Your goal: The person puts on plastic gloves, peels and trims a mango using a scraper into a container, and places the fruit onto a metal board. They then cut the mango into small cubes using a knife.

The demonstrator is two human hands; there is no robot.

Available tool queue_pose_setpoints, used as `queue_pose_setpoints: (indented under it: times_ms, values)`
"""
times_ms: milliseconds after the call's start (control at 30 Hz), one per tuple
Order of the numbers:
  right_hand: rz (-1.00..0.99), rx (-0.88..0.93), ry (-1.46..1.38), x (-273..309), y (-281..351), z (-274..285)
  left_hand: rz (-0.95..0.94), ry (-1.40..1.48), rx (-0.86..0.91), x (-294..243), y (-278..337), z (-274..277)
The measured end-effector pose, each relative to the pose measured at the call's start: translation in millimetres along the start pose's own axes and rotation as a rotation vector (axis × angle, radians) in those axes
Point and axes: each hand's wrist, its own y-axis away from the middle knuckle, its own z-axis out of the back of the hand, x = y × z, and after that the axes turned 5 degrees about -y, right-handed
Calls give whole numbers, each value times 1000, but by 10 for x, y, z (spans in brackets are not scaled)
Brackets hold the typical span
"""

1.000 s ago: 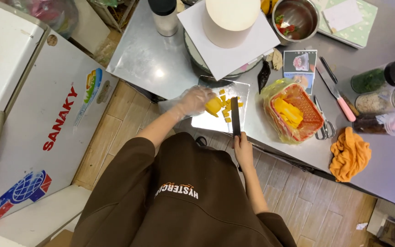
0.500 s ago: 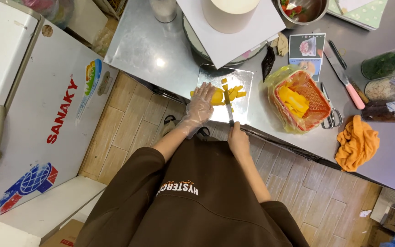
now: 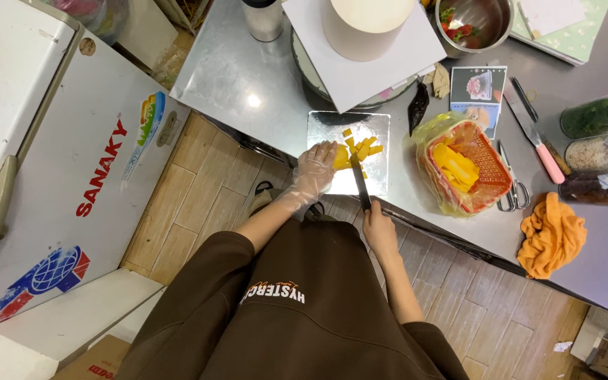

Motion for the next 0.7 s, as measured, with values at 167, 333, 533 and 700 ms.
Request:
queue_pose_setpoints:
  times_ms: [167,333,533,700]
  values:
    - [19,-78,19,-1,-60,13,-85,-78,-91,92,-126,-82]
    - [37,-57,33,40,-105,-29,-176,-92,-110,270,-264,-214]
    - [30,-57,-8,129,-66,-153,-143,-64,-87,237,-124,-110]
    - [36,-51,-8,117,-106,-190,-147,-37,-76,236,-60,-20]
